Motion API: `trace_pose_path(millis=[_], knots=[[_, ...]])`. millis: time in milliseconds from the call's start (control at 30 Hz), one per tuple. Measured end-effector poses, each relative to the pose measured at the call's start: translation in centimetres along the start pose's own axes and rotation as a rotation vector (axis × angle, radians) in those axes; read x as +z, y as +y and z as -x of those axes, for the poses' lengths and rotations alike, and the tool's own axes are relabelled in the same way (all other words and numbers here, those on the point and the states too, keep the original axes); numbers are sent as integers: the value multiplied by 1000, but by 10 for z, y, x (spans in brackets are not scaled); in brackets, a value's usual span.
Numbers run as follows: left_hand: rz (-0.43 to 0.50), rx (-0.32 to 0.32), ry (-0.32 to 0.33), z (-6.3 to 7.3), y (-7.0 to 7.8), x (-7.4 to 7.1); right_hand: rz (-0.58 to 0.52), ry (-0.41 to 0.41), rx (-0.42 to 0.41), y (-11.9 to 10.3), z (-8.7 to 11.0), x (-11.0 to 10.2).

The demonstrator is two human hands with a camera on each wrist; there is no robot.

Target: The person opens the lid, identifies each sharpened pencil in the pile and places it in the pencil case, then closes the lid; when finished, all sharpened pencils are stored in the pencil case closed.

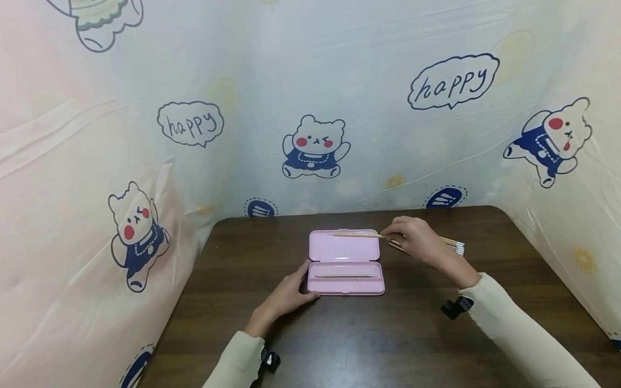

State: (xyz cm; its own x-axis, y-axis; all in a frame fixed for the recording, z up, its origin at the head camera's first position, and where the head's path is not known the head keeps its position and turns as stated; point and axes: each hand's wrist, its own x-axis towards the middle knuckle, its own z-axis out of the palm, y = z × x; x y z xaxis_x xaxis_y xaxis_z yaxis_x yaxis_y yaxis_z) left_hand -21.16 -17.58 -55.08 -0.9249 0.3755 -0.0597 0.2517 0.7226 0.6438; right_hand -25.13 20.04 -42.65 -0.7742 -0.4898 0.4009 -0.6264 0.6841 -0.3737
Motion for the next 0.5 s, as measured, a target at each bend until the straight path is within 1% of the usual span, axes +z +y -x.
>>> trace_pose_path(millis=[167,400,500], knots=[[-5,16,7,0,-1,1,-26,-4,-48,-3,-2,17],[5,28,16,0,-1,1,-29,0,-120,-6,0,44],[3,33,19,0,0,1,-40,-11,-133,-5,2,54]])
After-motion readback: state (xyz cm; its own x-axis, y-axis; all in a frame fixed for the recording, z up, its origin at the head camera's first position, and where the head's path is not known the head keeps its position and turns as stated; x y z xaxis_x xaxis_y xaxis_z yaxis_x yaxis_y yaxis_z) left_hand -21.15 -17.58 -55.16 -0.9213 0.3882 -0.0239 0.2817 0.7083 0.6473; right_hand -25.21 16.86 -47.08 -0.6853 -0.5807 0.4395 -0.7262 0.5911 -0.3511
